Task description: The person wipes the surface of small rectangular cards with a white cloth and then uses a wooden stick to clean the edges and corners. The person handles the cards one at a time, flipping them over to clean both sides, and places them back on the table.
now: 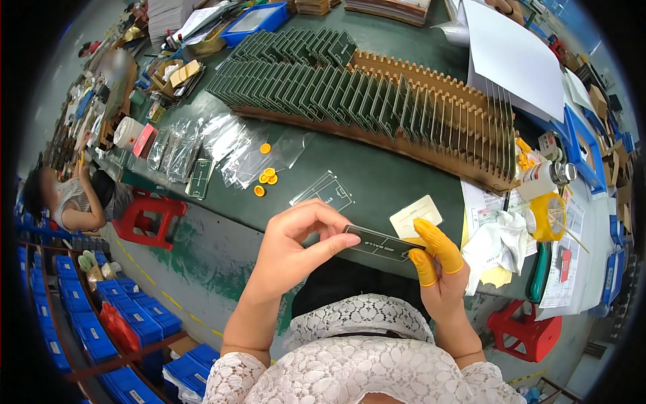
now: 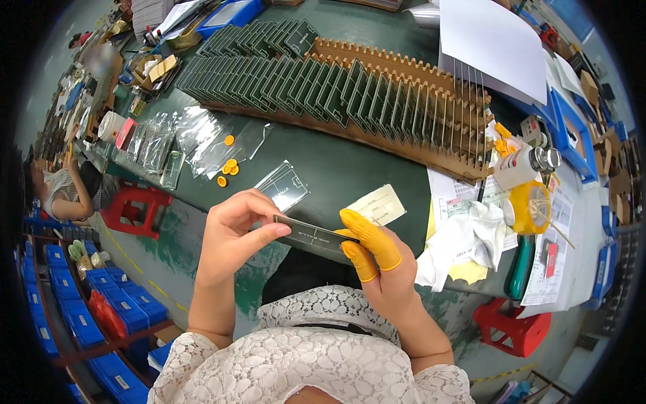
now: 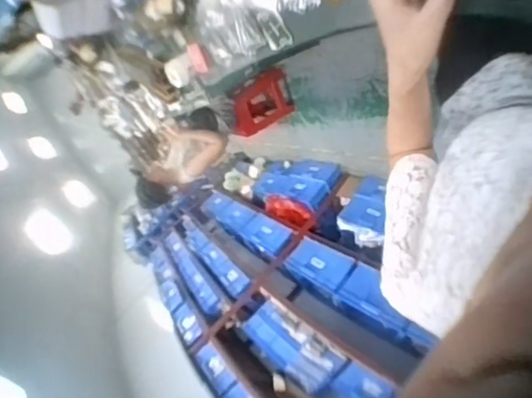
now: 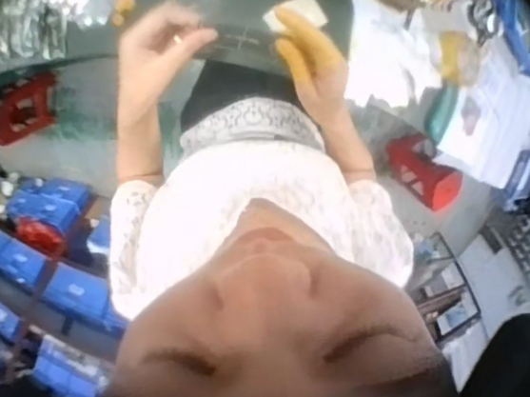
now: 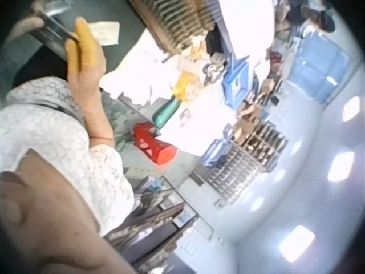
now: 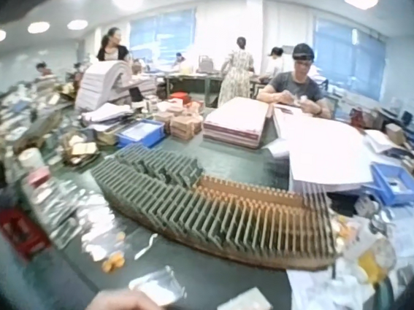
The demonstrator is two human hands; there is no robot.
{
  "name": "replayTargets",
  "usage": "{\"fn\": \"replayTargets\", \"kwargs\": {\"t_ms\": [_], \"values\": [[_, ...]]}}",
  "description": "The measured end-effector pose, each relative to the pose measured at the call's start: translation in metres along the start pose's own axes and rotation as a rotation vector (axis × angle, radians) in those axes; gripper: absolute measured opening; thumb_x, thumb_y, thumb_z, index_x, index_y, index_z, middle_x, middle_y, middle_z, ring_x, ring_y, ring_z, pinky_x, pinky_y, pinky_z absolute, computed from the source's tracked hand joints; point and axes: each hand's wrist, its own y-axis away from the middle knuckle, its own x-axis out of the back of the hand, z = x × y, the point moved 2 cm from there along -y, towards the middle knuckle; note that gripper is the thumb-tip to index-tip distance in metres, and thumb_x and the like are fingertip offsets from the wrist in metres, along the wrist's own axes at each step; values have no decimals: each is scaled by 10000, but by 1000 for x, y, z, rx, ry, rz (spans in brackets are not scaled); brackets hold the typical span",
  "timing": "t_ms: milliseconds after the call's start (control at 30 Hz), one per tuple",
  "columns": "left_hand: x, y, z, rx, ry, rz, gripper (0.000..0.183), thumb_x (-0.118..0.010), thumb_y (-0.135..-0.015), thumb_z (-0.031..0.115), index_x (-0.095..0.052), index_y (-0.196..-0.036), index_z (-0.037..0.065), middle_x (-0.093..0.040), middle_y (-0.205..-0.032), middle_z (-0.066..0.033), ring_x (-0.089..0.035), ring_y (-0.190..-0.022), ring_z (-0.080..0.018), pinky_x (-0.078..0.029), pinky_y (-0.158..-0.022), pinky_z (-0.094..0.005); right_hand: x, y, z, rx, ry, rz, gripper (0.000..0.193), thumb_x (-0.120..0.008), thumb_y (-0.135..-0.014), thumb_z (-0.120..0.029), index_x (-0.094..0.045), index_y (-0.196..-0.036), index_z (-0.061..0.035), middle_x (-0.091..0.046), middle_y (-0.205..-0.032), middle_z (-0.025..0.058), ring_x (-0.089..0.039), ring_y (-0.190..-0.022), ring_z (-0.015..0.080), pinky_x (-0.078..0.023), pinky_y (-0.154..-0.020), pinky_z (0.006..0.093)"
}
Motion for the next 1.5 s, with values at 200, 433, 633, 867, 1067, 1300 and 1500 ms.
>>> {"fn": "replayTargets", "kwargs": {"t_ms": [200, 433, 633, 867, 1067, 1300, 1500], "values": [[-4, 0, 2, -234, -194, 1, 143, -739, -726, -62, -702, -846, 8, -668, -817, -78, -607, -741, -130, -470, -669, -243, 4, -4, 3, 71, 107, -3, 370, -694, -805, -5, -601, -1162, 31, -667, -957, 169, -632, -768, 306, -502, -690, 354], [-5, 3, -5, -228, -177, -2, 164, -694, -724, -126, -673, -833, -5, -667, -862, -110, -630, -808, -178, -490, -719, -275, 5, -9, 1, 12, 50, -27, 404, -700, -802, -26, -602, -1193, 4, -686, -980, 120, -626, -758, 273, -488, -693, 345], [-11, 12, -15, -9, -56, 39, 131, -706, -743, -88, -666, -829, 2, -682, -880, -91, -641, -808, -168, -496, -737, -265, 2, -8, -3, 24, 17, -34, 386, -705, -801, -52, -619, -1176, -14, -689, -991, 108, -629, -766, 265, -477, -695, 331], [-21, 11, 6, -211, -451, -75, 166, -746, -714, -32, -694, -860, 29, -687, -843, -78, -623, -744, -197, -466, -702, -282, -10, -15, -9, 230, 67, -167, 367, -705, -793, -60, -638, -1152, -29, -668, -1089, 118, -653, -877, 258, -487, -732, 338], [-17, 19, 2, -210, -421, 122, 170, -742, -689, -82, -692, -816, 20, -684, -801, -86, -626, -702, -181, -472, -673, -266, 27, -20, -9, 0, 229, 109, 359, -737, -784, -65, -647, -1128, -22, -659, -1052, 103, -611, -920, 272, -467, -804, 320], [-8, 21, -5, -85, -232, 311, 159, -706, -754, -93, -616, -859, -16, -638, -809, -70, -577, -734, -124, -456, -688, -233, 52, -2, 27, -74, 556, 2, 179, -730, -753, -40, -667, -919, -16, -582, -896, 86, -531, -814, 272, -425, -722, 354], [-10, 19, -7, -100, -288, 288, 147, -703, -761, -87, -619, -855, -12, -644, -808, -74, -579, -724, -124, -458, -681, -232, 42, 9, 40, -107, 672, -152, 142, -731, -742, -87, -662, -854, -33, -525, -816, 78, -498, -788, 264, -393, -696, 363]]}}
